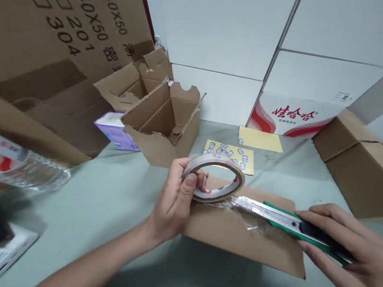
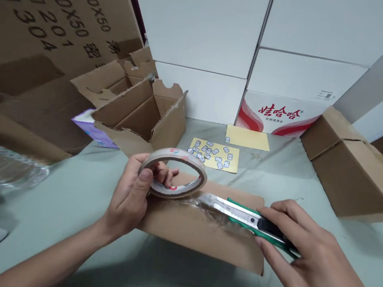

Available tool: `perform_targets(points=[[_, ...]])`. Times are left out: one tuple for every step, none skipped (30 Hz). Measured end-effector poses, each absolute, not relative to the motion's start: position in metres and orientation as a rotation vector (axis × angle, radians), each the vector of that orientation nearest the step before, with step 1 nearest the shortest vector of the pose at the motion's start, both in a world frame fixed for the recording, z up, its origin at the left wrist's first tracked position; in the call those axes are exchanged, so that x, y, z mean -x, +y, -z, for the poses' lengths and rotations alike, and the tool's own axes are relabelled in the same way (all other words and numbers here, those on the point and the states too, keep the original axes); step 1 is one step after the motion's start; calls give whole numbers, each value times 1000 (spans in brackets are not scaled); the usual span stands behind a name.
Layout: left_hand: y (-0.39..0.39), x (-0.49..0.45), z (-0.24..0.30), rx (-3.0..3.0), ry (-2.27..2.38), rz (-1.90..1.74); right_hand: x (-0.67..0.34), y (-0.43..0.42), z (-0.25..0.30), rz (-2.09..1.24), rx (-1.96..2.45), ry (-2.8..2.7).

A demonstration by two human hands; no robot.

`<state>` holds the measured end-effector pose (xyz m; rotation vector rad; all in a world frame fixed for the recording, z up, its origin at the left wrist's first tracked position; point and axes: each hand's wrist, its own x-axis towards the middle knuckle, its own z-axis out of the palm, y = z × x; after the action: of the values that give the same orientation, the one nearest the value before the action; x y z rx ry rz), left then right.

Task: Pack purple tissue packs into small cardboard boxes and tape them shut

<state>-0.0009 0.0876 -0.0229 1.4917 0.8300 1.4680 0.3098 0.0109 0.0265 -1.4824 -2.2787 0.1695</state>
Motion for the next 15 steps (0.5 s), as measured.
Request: perform_targets(points=[[87,1,23,-1499,834,-1467,-304,14,-25,-196,1462,-2284],[87,1,22,-1504,838,-1465,-300,18,-25,-237,1444,-2296],[86,1,22,-1506,842,-1461,-296,22,-26,-274,1426,-2313],[86,1,22,-1508,844,-1458,-293,26,-28,-274,1408,-2322],[86,1,22,-1513,846,-1457,-290,28,-30,-255,1393,-2328],[86,1,22,-1516,850,-1456,-287,29,-32,-226,1382,-2330],[86,2,22,-1520,855,-1454,-284,29,-34,-196,1375,-2330],[86,2,22,-1523,860,-1456,-281,29,-36,-169,1374,-2328],[86,3,22,-1525,864,-1459,-277,27,-36,-147,1378,-2325],[85,3,22,-1528,866,-1464,-274,25,-36,-130,1387,-2319],[85,4,22,-1531,868,-1470,-270,24,-36,-116,1397,-2308],[84,4,22,-1537,870,-1473,-266,22,-35,-108,1404,-2298],[84,4,22,-1543,869,-1474,-261,21,-33,-105,1408,-2294],[84,3,22,-1547,866,-1478,-256,20,-32,-107,1411,-2294],[84,3,23,-1542,860,-1486,-252,20,-30,-114,1419,-2301]])
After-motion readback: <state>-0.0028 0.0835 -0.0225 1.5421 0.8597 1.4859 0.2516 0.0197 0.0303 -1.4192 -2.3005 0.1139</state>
